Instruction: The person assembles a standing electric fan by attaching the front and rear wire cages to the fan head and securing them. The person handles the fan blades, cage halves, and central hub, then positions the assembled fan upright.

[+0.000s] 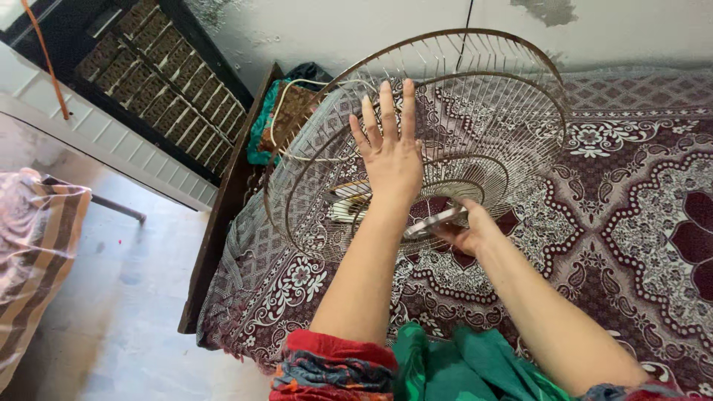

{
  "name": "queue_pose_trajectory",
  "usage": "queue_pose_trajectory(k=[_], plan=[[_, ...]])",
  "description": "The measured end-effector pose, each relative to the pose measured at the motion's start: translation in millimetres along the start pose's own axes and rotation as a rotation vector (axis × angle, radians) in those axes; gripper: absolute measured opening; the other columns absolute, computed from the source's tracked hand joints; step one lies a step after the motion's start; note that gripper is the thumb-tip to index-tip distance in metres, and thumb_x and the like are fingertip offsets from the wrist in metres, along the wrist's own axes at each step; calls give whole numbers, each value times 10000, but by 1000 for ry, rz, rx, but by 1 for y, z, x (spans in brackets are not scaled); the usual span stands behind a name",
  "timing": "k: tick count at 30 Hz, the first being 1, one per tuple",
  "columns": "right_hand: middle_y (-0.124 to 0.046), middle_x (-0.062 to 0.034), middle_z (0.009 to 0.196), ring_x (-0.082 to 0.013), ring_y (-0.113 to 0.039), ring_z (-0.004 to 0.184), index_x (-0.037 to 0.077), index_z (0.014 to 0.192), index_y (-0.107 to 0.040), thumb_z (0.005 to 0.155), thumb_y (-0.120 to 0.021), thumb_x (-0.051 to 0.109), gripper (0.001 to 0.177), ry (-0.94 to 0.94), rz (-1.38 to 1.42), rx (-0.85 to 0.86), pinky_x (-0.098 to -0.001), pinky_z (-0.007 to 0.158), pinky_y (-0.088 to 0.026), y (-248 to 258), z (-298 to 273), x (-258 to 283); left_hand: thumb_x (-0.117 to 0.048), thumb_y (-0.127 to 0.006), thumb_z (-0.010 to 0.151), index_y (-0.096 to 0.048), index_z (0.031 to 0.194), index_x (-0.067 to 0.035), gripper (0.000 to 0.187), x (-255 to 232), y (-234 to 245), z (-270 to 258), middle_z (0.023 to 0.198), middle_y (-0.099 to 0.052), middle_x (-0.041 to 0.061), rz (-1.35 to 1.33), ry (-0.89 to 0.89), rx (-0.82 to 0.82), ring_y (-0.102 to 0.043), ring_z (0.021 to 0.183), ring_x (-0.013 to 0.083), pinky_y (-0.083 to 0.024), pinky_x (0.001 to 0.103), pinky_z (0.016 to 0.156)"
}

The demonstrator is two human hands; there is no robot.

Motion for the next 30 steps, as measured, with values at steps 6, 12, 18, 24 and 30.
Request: queue_pose_trajectory(k=[6,12,18,24,30], plan=[[-517,-202,1203,-347,-579,1165,40,1174,-523,996,-614,343,363,67,-16,-12,-536,919,-578,-19,3,-7,-280,-778,847,-102,1655,-258,1054,2,1,-3,1695,-167,95,45,-3,-37,-163,1577,388,-65,596,1309],[-451,-228,1269,-369,-570,1200,53,1194,-483,984,-630,289,348,27,73,-68,-531,958,-563,-35,-18,-7,-299,-793,823,-110,1653,-258,1076,4,5,-5,1686,-186,96,-1,4,-27,-180,1570,383,-76,594,1311],[-519,-205,1246,-359,-582,1168,91,1165,-525,917,-620,330,358,33,115,-35,-569,973,-575,-35,-15,-7,-315,-805,812,-115,1652,-272,1089,4,4,-7,1689,-201,80,24,18,-33,-187,1577,364,-86,577,1323],[-569,-192,1198,-363,-618,1117,101,1117,-525,873,-601,256,299,84,179,22,-577,981,-559,-24,7,-8,-310,-805,807,-131,1646,-265,1077,3,2,-5,1679,-214,89,13,20,-35,-191,1569,370,-91,585,1314],[-599,-161,1156,-344,-613,1098,108,1044,-553,836,-615,267,269,132,151,117,-601,1011,-531,-28,12,-11,-277,-787,841,-127,1663,-272,1054,7,3,-4,1693,-198,79,47,23,-37,-182,1573,367,-89,587,1321]])
Point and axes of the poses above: each hand's wrist, its own z-axis towards the middle knuckle, its own y-axis out of the back of the hand, x = y × z, the point moved 4 cm from there along z, towards the middle knuckle
